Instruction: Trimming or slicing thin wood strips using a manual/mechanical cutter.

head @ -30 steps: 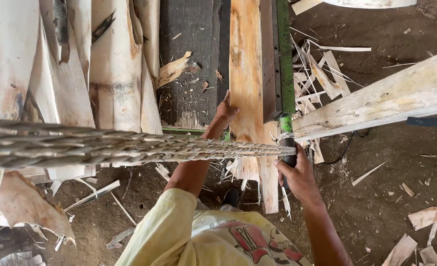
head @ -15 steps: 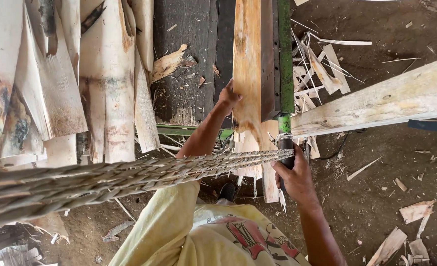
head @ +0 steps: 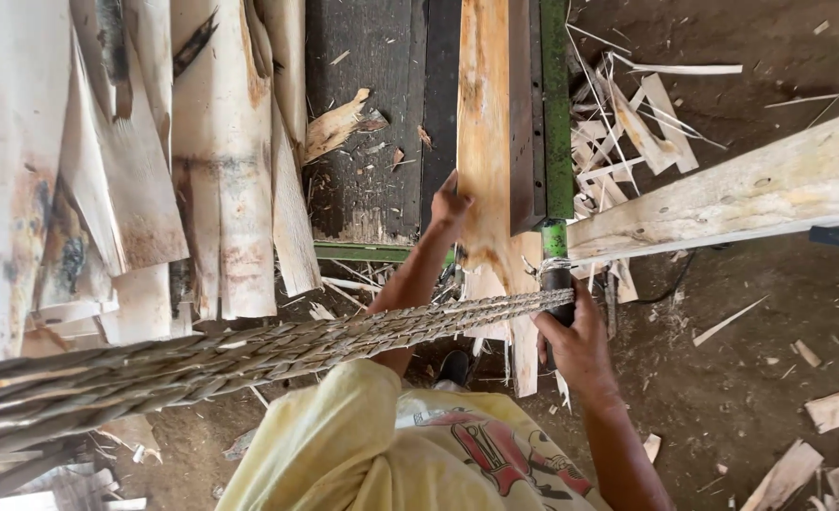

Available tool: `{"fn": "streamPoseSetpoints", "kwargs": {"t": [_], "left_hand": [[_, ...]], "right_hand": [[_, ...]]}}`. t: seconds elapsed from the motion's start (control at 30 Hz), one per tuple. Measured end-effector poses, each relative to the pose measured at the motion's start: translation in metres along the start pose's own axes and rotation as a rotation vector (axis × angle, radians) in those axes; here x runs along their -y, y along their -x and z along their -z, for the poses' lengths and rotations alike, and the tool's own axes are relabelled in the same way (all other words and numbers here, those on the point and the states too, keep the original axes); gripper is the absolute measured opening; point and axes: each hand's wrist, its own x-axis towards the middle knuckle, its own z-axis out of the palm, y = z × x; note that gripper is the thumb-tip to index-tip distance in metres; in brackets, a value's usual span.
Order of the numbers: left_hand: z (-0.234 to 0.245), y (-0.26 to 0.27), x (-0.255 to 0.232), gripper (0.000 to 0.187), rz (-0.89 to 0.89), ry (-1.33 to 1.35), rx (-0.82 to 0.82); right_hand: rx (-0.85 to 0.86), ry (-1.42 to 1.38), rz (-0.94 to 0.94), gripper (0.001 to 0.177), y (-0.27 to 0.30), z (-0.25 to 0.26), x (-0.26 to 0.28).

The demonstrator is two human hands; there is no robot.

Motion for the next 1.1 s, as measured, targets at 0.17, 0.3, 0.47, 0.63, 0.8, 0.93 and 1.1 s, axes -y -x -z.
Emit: {"fn": "streamPoseSetpoints", "kwargs": {"t": [0.17, 0.3, 0.47, 0.63, 0.8, 0.93, 1.1], "left_hand": [[-0.003, 0.014, -0.013, 0.068, -0.014, 0.046, -0.072], [-0.001, -0.001, -0.021, 0.070, -0.053, -0.026, -0.079], [-0.001, -0.024, -0.025, 0.072, -0.054, -0.083, -0.094], [0.000, -0.029, -0.038, 0.072, -0.103, -0.110, -0.079], [-0.002, -0.029, -0.041, 0.071, -0.087, -0.140, -0.086], [-0.009, -0.039, -0.034, 0.069, -0.051, -0.008, -0.055], [-0.005, -0.023, -0.051, 0.069, -0.014, 0.040, -0.040]], "right_hand": [[0.079, 0.492, 0.444, 0.048, -0.013, 0.006, -0.033], [0.048, 0.119, 0.056, 0.052, -0.002, 0.000, 0.002], [0.037, 0.036, -0.010, 0.053, 0.002, -0.003, 0.012], [0.013, 0.008, -0.013, 0.051, 0.002, -0.004, 0.015], [0.010, -0.014, -0.030, 0.054, 0.000, -0.004, 0.011], [-0.009, -0.040, -0.038, 0.055, 0.000, -0.005, 0.007], [-0.009, -0.043, -0.063, 0.056, -0.002, -0.006, 0.000]]}}
